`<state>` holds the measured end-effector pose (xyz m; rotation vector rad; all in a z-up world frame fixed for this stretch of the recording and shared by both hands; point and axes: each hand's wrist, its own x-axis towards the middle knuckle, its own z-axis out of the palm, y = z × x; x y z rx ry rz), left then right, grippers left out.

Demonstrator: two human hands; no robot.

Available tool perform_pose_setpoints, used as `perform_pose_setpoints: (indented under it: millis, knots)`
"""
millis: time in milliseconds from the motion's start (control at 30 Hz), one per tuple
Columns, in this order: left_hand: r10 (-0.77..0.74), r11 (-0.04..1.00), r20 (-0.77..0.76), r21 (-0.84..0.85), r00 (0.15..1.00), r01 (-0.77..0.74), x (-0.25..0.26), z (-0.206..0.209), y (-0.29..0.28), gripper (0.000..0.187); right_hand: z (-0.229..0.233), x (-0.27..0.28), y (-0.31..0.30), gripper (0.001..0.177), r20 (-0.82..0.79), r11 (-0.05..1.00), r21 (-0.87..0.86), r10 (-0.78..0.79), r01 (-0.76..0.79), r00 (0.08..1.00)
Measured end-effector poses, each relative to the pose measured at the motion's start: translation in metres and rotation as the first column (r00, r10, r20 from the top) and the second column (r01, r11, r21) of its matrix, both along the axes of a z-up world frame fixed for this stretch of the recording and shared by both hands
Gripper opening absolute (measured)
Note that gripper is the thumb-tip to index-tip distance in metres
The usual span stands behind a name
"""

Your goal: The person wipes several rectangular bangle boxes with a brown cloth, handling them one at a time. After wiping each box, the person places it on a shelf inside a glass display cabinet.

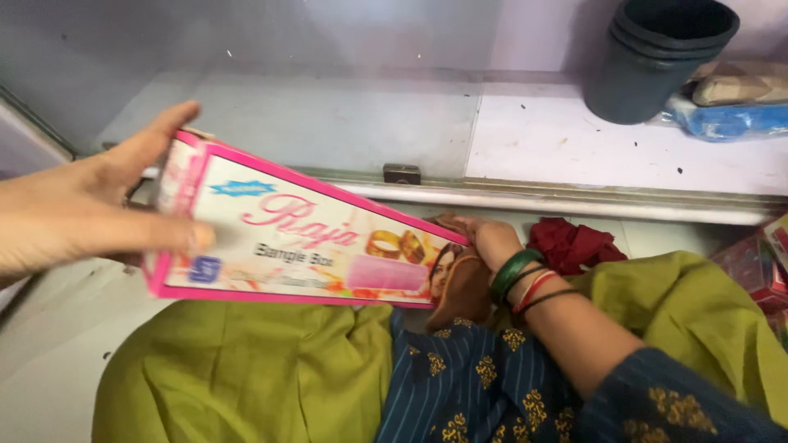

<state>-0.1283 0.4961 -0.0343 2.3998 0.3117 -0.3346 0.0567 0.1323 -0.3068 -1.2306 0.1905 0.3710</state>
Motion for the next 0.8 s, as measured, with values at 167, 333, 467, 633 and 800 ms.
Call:
perform_pose_setpoints:
  millis: [167, 333, 467, 633, 800]
  knots:
    - [0.316, 0.949, -0.116, 0.054, 0.942, -0.312, 0.002, -0.004, -0.026, 0.097, 0.001, 0.002, 0.008, 0.029, 0.178, 0.981, -0.020, -0.186, 0.193, 0.966]
    - [0.278, 0.958, -0.233, 0.001, 0.932, -0.286, -0.004, -0.013, -0.009, 0.107, -0.010, -0.045, 0.031, 0.034, 0.581, 0.908, -0.335, -0.010, 0.251, 0.814]
    - [0.213, 0.977, -0.192, 0.073, 0.958, -0.202, -0.003, -0.020, -0.009, 0.134, 0.001, -0.057, 0.034, 0.051, 0.538, 0.814, -0.553, 0.185, 0.178, 0.823]
    - [0.053, 0.987, 0.120, 0.147, 0.991, -0.070, -0.008, -0.024, -0.029, 0.129, 0.059, -0.084, 0.057, 0.056, 0.624, 0.901, -0.426, 0.232, 0.077, 0.746]
    - [0.013, 0.995, 0.186, 0.093, 0.982, -0.030, -0.004, -0.022, -0.037, 0.108, 0.154, -0.122, 0.121, 0.053, 0.841, 0.941, -0.281, 0.336, -0.188, 0.424]
